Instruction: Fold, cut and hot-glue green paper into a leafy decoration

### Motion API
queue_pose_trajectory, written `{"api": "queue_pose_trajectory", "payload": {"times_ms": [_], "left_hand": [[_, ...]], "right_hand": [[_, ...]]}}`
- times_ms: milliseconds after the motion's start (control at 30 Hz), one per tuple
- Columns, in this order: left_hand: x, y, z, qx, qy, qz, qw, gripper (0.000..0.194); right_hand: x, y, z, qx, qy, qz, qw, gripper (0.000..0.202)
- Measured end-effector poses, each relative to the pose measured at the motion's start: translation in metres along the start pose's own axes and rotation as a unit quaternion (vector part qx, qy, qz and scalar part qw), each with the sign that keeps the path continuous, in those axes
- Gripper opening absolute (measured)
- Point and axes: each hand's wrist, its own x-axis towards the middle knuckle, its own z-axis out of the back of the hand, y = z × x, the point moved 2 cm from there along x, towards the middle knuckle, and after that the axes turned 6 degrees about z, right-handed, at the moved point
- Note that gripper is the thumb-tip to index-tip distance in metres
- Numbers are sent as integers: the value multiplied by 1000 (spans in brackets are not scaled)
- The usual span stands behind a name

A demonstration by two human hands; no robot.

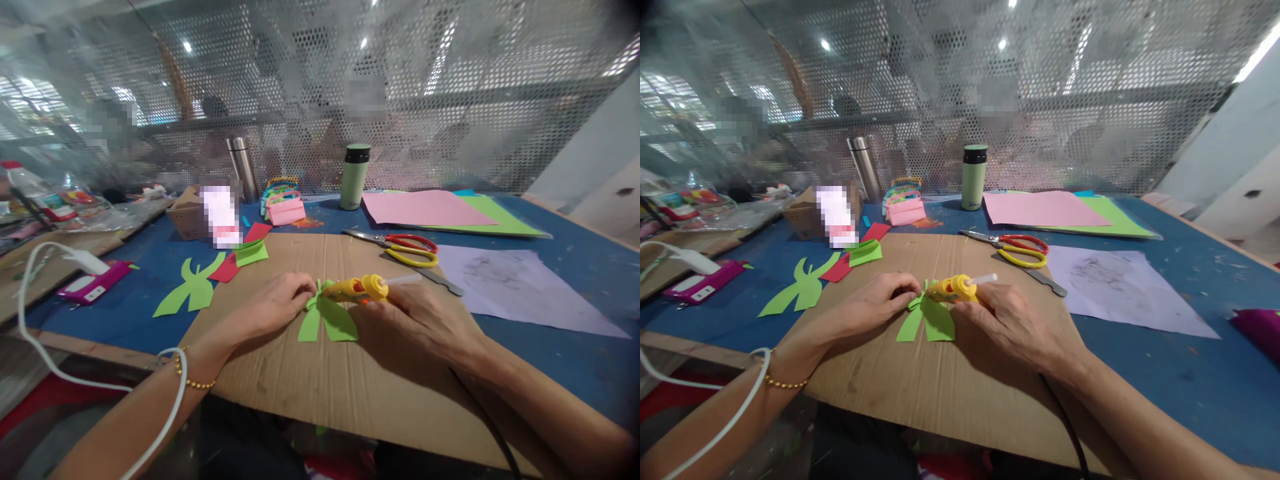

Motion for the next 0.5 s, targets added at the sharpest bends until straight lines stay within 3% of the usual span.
{"api": "queue_pose_trajectory", "payload": {"times_ms": [500], "left_hand": [[-1, -2, 2, -12, -9, -8, 1000, 21]], "right_hand": [[-9, -20, 1, 21, -33, -23, 999, 46]]}}
